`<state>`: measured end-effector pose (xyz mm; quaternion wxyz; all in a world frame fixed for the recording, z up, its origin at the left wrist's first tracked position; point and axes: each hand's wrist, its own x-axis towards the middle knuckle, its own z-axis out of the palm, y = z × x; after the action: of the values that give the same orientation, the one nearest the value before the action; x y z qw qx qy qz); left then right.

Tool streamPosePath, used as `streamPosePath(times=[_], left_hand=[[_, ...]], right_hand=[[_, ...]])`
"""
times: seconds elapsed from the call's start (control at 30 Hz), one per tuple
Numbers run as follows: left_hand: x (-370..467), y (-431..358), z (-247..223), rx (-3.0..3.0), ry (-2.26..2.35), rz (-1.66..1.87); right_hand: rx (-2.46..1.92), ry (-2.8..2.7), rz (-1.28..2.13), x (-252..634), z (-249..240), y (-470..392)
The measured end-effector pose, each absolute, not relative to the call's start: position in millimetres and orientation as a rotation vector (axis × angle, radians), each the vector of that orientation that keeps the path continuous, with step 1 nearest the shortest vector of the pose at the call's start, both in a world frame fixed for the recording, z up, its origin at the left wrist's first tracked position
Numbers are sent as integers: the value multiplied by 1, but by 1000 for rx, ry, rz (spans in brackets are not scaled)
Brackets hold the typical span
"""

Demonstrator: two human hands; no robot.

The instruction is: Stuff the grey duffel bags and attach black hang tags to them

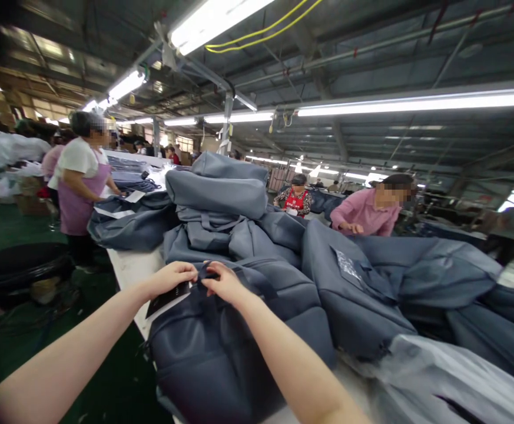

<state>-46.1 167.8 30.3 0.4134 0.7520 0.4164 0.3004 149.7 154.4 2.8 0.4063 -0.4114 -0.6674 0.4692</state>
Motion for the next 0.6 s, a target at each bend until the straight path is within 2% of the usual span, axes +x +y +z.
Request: streamPosePath(times=[0.13,0.3,0.43,0.6], left_hand=[[-40,174,33,1953,1020,707],[-44,178,30,1949,1021,693],[-46,181,26,1974,1056,681],[-38,179,26,2069,1057,636]], right_hand=[[-1072,-1842,980,146,-2,161],[-1103,-1562,1280,149,-9,169],[-1065,-1582,1317,150,-11,171],[-1037,-1946,1046,151,-2,167]])
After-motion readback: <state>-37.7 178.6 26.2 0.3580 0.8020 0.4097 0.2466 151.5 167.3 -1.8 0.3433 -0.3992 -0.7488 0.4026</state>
